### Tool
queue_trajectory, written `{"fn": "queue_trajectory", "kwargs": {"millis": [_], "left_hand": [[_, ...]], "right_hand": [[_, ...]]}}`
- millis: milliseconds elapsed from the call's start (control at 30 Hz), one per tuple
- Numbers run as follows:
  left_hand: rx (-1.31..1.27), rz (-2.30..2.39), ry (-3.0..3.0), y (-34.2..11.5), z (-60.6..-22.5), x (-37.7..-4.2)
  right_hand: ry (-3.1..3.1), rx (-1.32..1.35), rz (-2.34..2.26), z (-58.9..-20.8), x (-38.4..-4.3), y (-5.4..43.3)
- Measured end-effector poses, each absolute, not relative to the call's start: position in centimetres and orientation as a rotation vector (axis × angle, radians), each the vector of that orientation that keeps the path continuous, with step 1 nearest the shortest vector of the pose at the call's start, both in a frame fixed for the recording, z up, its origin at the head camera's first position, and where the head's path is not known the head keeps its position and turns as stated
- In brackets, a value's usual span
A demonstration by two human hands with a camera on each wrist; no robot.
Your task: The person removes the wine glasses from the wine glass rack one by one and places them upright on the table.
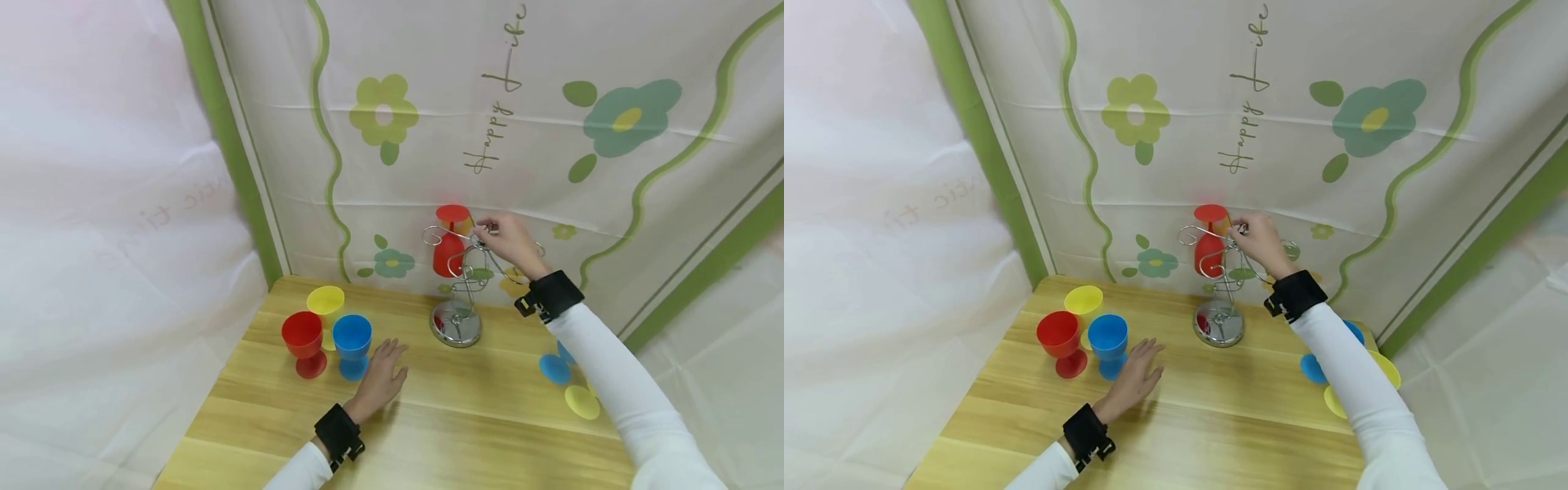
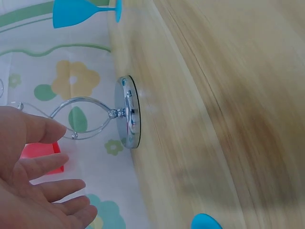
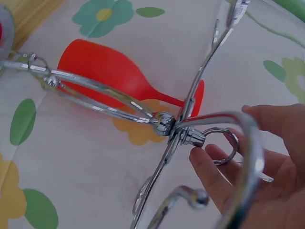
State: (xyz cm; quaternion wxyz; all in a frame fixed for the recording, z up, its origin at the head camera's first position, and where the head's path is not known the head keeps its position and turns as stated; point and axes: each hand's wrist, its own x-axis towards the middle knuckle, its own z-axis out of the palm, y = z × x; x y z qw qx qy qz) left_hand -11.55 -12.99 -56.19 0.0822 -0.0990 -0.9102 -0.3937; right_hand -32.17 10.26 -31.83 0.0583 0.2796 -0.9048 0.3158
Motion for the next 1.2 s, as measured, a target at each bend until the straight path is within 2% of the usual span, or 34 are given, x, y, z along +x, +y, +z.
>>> {"fn": "queue_trajectory", "kwargs": {"millis": [333, 1200], "left_hand": [[-0.31, -1.147, -2.721, -12.9, -56.2, -11.4], [-0.325, -1.167, -2.751, -12.4, -56.7, -11.3]], "right_hand": [[-2.7, 0.699, 0.904, -32.5, -32.5, 10.1], [-2.777, 0.743, 0.866, -31.2, -32.7, 9.7]]}}
